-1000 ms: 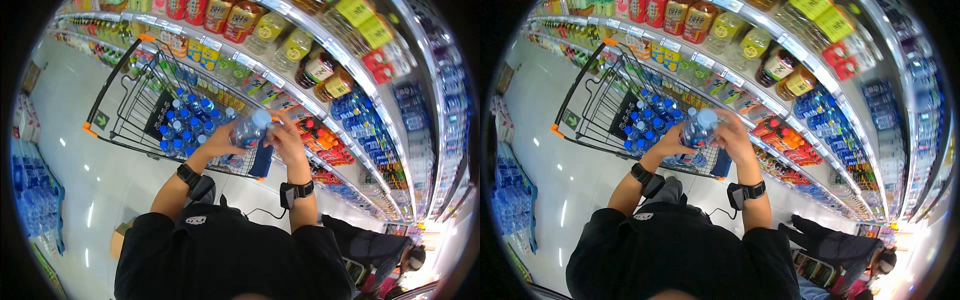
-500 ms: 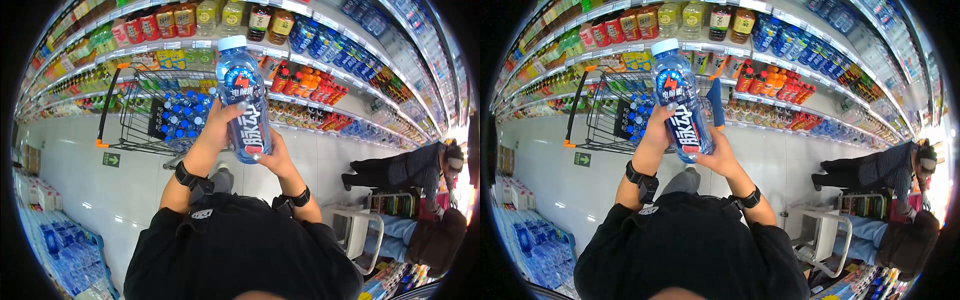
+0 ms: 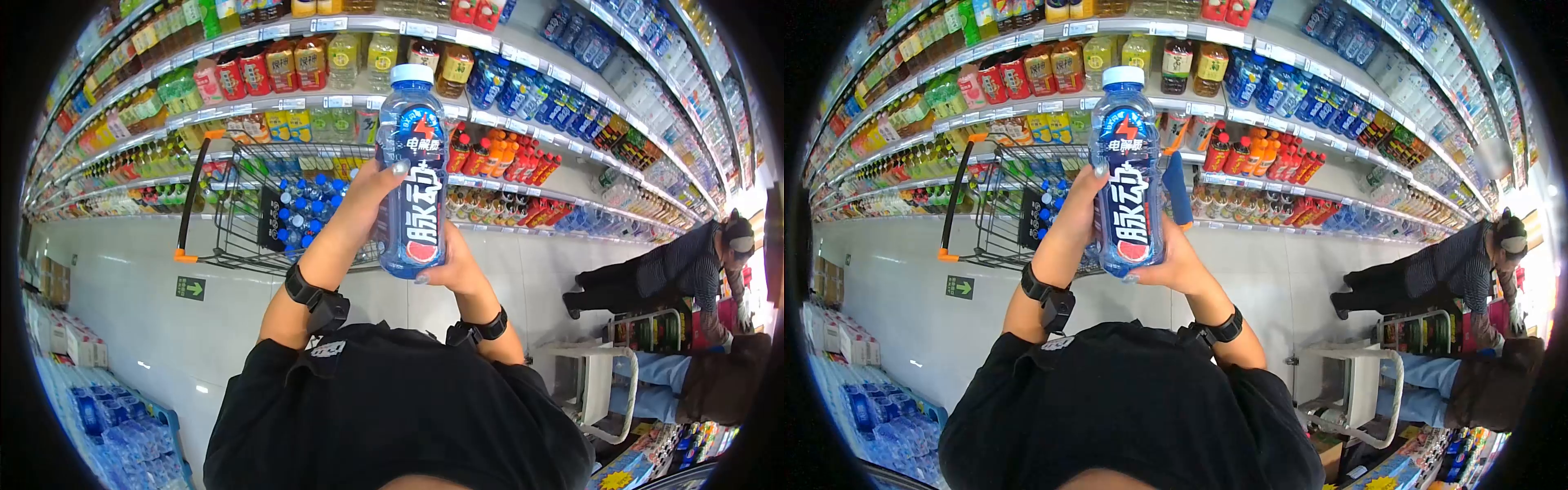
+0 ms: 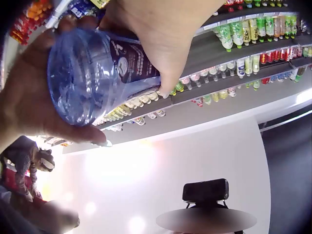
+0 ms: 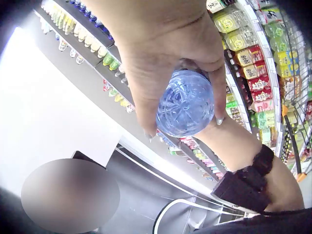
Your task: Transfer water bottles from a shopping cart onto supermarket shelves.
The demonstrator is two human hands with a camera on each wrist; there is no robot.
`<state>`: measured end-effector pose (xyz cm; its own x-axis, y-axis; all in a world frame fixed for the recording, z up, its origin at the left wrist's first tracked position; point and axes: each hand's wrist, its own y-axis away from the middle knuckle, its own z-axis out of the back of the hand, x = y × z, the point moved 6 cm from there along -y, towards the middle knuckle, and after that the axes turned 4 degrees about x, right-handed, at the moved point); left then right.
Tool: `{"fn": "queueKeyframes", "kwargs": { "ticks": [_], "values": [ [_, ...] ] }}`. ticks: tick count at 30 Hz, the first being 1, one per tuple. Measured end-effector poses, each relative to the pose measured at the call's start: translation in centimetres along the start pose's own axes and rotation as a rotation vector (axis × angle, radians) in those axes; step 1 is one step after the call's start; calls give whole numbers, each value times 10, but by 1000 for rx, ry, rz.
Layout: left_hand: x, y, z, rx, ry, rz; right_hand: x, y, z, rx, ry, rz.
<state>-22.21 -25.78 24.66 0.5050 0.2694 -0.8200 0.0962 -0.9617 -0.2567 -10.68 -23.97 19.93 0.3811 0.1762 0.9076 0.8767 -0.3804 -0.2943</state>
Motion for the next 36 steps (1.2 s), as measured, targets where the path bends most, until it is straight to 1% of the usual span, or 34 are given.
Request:
{"fn": "queueKeyframes", "kwargs": {
  "ticks": [1, 2, 5, 6, 8, 10, 11, 12, 14, 16, 19, 22, 23, 24, 26, 27, 28, 30, 32, 34, 36],
  "values": [
    [-4, 1, 6, -10, -15, 34, 1, -6, -4, 22, -19, 6],
    [-8, 2, 11, -20, 3, 29, 1, -12, -8, 45, -39, 10],
    [-14, 8, 33, -81, 27, 15, 8, -28, -29, -52, 48, -7],
    [-17, 9, 39, -90, -60, -14, 6, -30, -32, -87, 78, -11],
    [-18, 11, 45, -60, -115, -11, 5, -32, -35, -104, 170, 16],
    [-10, 9, 47, -72, -64, 16, 7, -30, -35, -128, 224, 34],
    [-5, 6, 45, -39, -61, 42, 4, -27, -28, -121, 255, 16],
    [-3, 4, 41, -11, -86, 47, 4, -22, -24, -142, 213, 0],
    [5, 0, 34, -10, -82, 64, 5, -15, -15, -175, 130, -24],
    [15, -9, 26, 38, -94, 72, 1, -6, 0, -170, 40, -5],
    [25, -26, 5, 87, -109, 61, 8, 4, 20, -161, -99, -2],
    [46, -49, -17, 148, -68, 81, 28, 18, 42, -146, -272, 27],
    [54, -58, -28, 142, -43, 81, 30, 25, 54, -143, -272, 41],
    [64, -65, -38, 131, -31, 116, 35, 34, 66, -150, -250, 31],
    [83, -80, -66, 170, -19, 192, 47, 56, 92, -159, -197, 0],
    [92, -89, -80, 219, 28, 174, 54, 66, 104, -170, -191, -2],
    [110, -98, -86, 159, 26, 126, 62, 76, 118, -198, -150, 8],
    [141, -121, -104, 218, 18, 129, 78, 95, 141, -243, -63, 51],
    [167, -138, -125, 229, -1, 221, 97, 114, 163, -266, -23, 73],
    [180, -155, -161, 272, -11, 171, 109, 133, 186, -282, 3, 64],
    [207, -179, -182, 366, -182, 27, 111, 156, 220, -400, -5, 50]
  ]
}}
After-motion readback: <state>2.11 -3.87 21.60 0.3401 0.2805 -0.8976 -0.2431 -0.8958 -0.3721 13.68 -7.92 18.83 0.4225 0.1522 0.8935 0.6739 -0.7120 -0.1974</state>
